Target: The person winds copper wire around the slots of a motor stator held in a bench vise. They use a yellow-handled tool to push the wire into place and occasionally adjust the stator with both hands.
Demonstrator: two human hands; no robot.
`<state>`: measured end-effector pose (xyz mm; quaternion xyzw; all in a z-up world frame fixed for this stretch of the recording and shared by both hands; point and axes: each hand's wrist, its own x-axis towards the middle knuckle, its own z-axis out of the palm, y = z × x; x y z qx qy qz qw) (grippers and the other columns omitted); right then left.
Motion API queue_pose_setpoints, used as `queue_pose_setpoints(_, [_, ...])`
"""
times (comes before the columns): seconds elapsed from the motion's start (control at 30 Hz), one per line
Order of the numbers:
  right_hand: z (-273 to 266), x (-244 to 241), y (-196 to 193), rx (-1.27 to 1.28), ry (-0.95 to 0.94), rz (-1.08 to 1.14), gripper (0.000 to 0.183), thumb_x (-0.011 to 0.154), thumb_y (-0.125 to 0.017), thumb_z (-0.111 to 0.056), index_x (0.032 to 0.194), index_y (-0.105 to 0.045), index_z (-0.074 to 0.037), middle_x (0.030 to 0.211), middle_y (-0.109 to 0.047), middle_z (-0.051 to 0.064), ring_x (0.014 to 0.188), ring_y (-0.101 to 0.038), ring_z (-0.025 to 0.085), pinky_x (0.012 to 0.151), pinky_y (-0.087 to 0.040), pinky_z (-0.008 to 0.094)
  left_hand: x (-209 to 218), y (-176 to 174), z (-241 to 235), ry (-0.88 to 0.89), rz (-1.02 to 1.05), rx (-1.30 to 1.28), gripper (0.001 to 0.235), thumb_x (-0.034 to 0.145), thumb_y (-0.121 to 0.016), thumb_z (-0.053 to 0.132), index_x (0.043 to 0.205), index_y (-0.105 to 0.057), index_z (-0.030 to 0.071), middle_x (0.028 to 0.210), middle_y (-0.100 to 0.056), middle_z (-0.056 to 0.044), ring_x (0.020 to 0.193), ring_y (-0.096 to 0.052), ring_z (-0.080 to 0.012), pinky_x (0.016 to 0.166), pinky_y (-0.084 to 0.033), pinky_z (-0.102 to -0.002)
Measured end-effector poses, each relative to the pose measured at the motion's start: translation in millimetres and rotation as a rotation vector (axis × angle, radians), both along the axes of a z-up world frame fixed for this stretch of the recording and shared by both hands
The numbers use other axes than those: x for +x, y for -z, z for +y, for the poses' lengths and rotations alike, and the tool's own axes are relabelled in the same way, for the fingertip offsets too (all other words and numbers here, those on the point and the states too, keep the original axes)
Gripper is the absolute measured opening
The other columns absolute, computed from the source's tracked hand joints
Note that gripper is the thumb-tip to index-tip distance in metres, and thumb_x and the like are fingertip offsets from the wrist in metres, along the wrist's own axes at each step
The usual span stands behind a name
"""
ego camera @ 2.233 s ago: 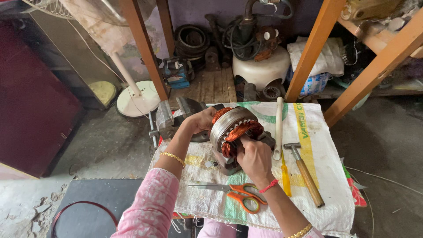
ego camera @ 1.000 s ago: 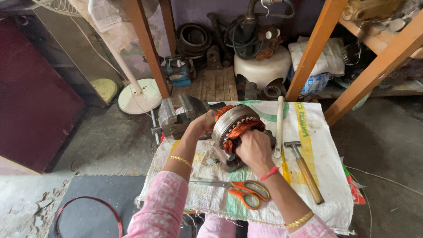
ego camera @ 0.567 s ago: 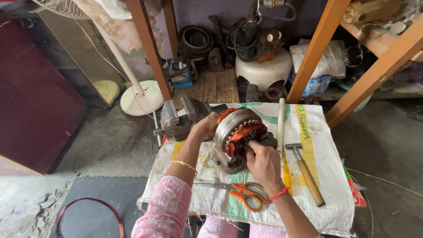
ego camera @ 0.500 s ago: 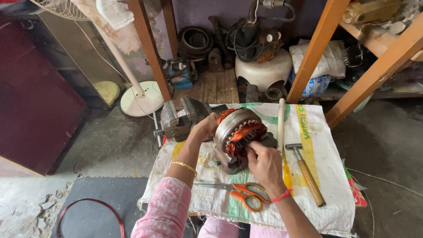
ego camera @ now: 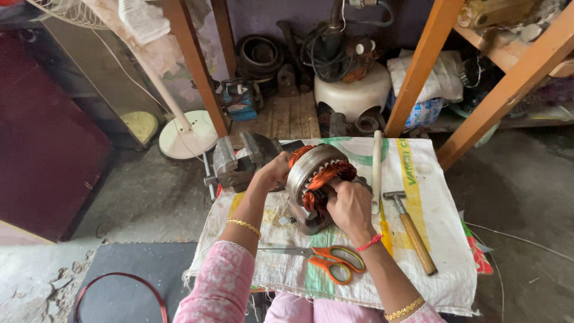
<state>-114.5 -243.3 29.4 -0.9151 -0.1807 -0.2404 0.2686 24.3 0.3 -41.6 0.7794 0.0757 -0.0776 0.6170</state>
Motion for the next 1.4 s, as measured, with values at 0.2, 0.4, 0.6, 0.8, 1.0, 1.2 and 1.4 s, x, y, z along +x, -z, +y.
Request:
queue_pose_setpoints(0.2, [-3.3, 2.2, 0.5, -0.039, -0.132, -0.073, 0.026, 0.068, -0.067, -0.001, 0.091, -0.078, -0.004, 0.073, -0.071, 0.024, 0.068, -0.070, 0.041, 0.070, -0.055, 0.052, -5.4, 4.9, 1.0, 0.131, -0.066, -0.176, 0.044, 0.080, -0.085, 0.024, 0.105, -0.067, -0.007, 0.080, -0.066, -0.009, 0.061, -0.057, -0.0128, 0.045, -0.042, -0.031])
queue_pose_setpoints(0.4, [-2.7, 3.3, -6.9, -0.140, -0.081, 0.060, 0.010, 0.071, -0.067, -0.002, 0.078, -0.075, 0.000, 0.073, -0.071, 0.023, 0.072, -0.070, 0.041, 0.074, -0.056, 0.050, 1.5, 8.9, -1.3, 0.077, -0.028, -0.132, 0.023, 0.082, -0.079, 0.016, 0.080, -0.072, -0.005, 0.063, -0.064, -0.007, 0.049, -0.051, -0.0132, 0.041, -0.036, -0.033])
queue_pose_setpoints(0.6, [-7.0, -8.4, -15.6, -0.083, -0.090, 0.030, 0.024, 0.069, -0.069, -0.003, 0.092, -0.077, -0.001, 0.071, -0.071, 0.024, 0.067, -0.070, 0.040, 0.068, -0.055, 0.051, 6.5, 17.5, -0.7, 0.054, -0.081, -0.128, 0.016, 0.085, -0.072, 0.009, 0.085, -0.072, -0.007, 0.066, -0.061, -0.009, 0.048, -0.046, -0.0123, 0.040, -0.032, -0.034])
queue_pose_setpoints(0.8, [-10.0, -18.2, -23.0, -0.073, -0.076, 0.105, 0.024, 0.075, -0.065, -0.004, 0.096, -0.077, -0.005, 0.071, -0.071, 0.023, 0.064, -0.071, 0.038, 0.068, -0.056, 0.049, -3.4, 12.6, 1.4, 0.002, 0.045, -0.194, 0.057, 0.085, -0.084, 0.015, 0.130, -0.055, -0.004, 0.091, -0.063, -0.013, 0.059, -0.051, -0.0132, 0.043, -0.039, -0.031])
queue_pose_setpoints(1.0, [-11.9, -28.1, -26.4, -0.003, -0.044, 0.093, 0.011, 0.081, -0.066, -0.009, 0.088, -0.075, -0.006, 0.072, -0.070, 0.023, 0.069, -0.069, 0.042, 0.066, -0.054, 0.052, -13.3, -0.4, -2.6, -0.001, 0.131, -0.344, 0.067, 0.077, -0.085, 0.015, 0.132, -0.049, 0.003, 0.103, -0.070, -0.011, 0.078, -0.072, -0.0175, 0.060, -0.061, -0.036])
queue_pose_setpoints(1.2, [-16.2, -32.9, -26.5, 0.078, -0.054, 0.091, 0.011, 0.086, -0.066, -0.012, 0.091, -0.075, -0.008, 0.067, -0.069, 0.022, 0.065, -0.070, 0.041, 0.065, -0.053, 0.052, -10.5, 9.4, -0.8, -0.023, 0.100, -0.342, 0.066, 0.077, -0.086, 0.016, 0.131, -0.051, 0.004, 0.117, -0.064, -0.008, 0.084, -0.072, -0.0178, 0.061, -0.063, -0.034])
queue_pose_setpoints(1.4, [-19.2, -36.1, -18.8, 0.041, -0.044, 0.118, 0.011, 0.091, -0.067, -0.014, 0.085, -0.072, -0.006, 0.062, -0.067, 0.019, 0.063, -0.069, 0.040, 0.063, -0.052, 0.051, 3.8, 32.9, 7.6, -0.034, 0.094, -0.339, 0.060, 0.076, -0.088, 0.018, 0.124, -0.055, 0.005, 0.112, -0.064, -0.006, 0.080, -0.070, -0.0148, 0.056, -0.059, -0.031])
